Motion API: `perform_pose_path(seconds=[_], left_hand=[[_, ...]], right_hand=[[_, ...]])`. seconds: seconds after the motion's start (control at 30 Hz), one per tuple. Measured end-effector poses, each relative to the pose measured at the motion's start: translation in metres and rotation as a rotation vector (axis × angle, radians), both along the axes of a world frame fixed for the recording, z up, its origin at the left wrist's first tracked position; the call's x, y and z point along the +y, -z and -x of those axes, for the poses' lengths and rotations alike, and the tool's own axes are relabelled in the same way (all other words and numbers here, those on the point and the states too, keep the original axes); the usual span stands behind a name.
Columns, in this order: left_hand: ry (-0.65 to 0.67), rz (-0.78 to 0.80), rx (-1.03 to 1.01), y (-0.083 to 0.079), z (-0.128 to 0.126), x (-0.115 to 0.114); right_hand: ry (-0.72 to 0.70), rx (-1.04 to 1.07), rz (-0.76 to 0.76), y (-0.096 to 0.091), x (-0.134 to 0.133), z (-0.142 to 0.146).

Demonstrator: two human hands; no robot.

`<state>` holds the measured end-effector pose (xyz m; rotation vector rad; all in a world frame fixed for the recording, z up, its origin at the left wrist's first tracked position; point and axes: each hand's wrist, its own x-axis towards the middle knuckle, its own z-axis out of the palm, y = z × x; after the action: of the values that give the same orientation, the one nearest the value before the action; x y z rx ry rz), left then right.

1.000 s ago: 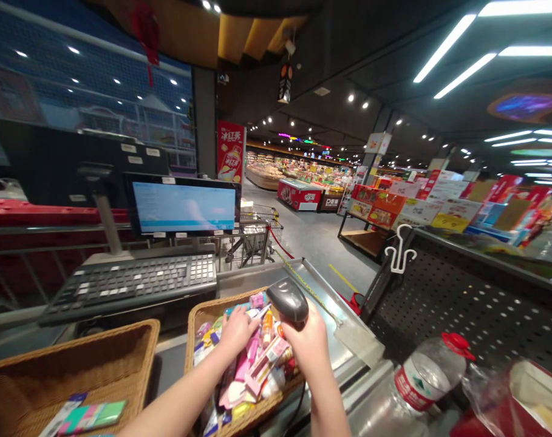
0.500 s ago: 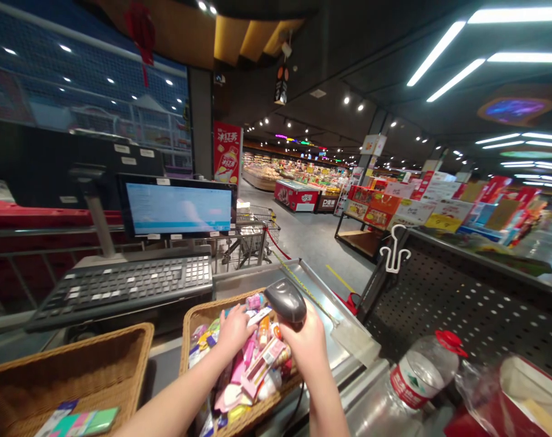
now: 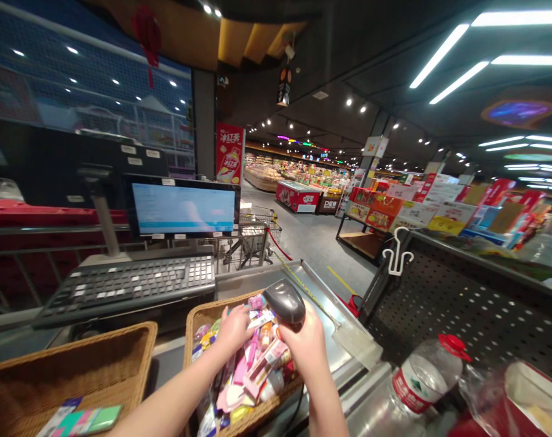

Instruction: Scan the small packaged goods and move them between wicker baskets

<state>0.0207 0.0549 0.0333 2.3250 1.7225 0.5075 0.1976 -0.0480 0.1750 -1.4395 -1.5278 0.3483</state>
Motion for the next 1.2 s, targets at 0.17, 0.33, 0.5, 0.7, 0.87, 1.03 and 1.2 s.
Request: perform_pose_path(seconds=[0.17,0.33,0.5,0.7,0.87,1.03,1.2], left_hand=[[0.144,-0.071,0.039,-0.004,0.016,-0.002],[0.213,-0.104,0.066,-0.002,0.026,-0.005],[0.206,-0.119,0.068,-0.006,0.030,-0.008],[0.173,-0.170,0.050,-0.030,0.059,-0.011],[0.191,-0.306,0.058,-0.057,0.096,-0.014],[0.170,-0.476,0.114,-0.086,0.132,-0.020],[0.117,-0.602,0.144,-0.120,0.165,-0.028]], right_hand=[[-0.002,-0.001,0.012,0.000,0.000,0.002],[-0.013,-0.010,0.006,-0.001,0.001,0.007],[-0.019,-0.019,-0.008,-0.007,-0.001,0.014],[-0.017,-0.019,-0.023,-0.014,-0.004,0.021],[-0.027,-0.027,-0.037,-0.015,-0.001,0.031],[-0.048,-0.068,-0.059,-0.012,0.004,0.045],[-0.123,-0.125,-0.091,-0.008,0.010,0.066]])
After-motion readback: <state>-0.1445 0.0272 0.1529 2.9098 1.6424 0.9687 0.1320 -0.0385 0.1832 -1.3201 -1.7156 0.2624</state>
